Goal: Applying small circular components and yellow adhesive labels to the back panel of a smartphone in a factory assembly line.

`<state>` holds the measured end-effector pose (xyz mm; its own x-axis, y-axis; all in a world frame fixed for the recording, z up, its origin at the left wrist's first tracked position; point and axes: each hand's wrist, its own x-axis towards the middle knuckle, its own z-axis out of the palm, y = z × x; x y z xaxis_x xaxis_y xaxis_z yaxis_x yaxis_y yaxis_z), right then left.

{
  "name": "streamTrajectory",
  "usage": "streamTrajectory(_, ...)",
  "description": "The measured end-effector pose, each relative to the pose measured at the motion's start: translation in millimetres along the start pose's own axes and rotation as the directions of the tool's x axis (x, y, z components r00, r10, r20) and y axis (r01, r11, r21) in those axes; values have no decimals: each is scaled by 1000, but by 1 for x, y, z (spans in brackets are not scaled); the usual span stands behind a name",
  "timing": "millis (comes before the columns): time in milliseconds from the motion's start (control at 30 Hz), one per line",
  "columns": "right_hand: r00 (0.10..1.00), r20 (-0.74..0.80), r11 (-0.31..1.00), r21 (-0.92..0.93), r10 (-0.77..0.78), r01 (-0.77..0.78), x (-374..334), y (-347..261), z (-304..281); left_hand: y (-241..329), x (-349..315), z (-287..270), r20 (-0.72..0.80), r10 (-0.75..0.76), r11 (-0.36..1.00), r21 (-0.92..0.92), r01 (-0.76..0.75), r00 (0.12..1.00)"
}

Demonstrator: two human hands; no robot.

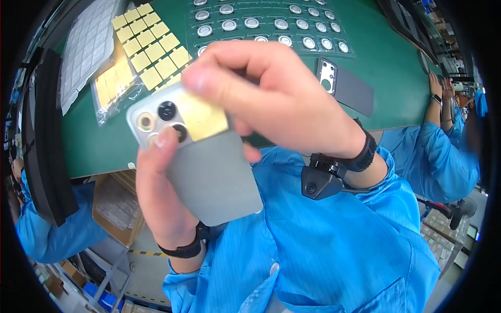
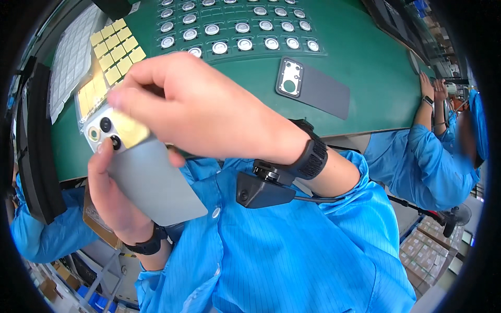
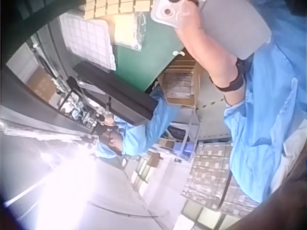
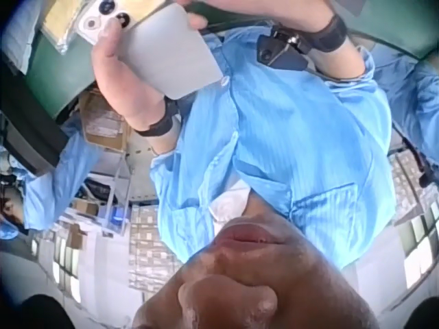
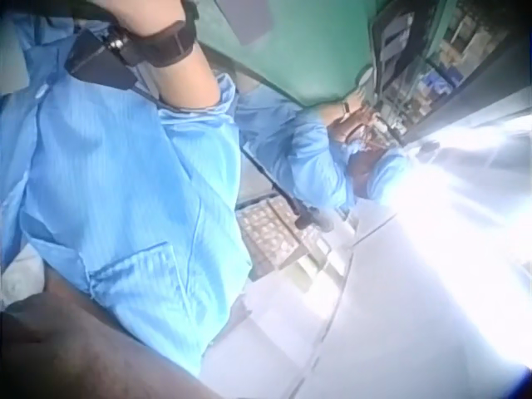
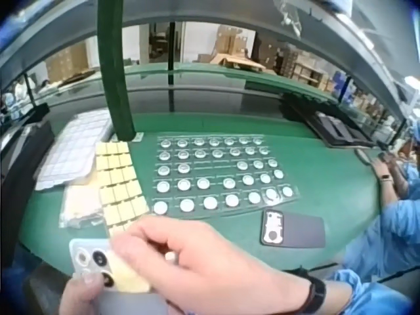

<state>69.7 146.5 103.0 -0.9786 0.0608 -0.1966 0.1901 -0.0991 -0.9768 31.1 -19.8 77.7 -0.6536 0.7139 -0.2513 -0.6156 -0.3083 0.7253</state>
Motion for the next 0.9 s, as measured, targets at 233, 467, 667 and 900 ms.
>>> streamTrajectory(233, 897, 156, 859, -260, -414, 442, 0, 28, -16, 0, -1, -13, -195, 50, 993, -96, -70, 980)
streamTrajectory(467, 890, -2, 836, -343, -456, 428, 6, 32, 1, 0, 2, -5, -260, 62, 996, -42, -75, 964)
streamTrajectory(667, 982, 133, 965, -211, -132, 158, -3, 7, -8, 2, 6, -16, -254, -7, 992, -124, -25, 967)
streamTrajectory(900, 889, 110, 877, -150, -444, 456, 15, 39, -18, 3, 7, -21, -45, -114, 992, -51, 112, 992)
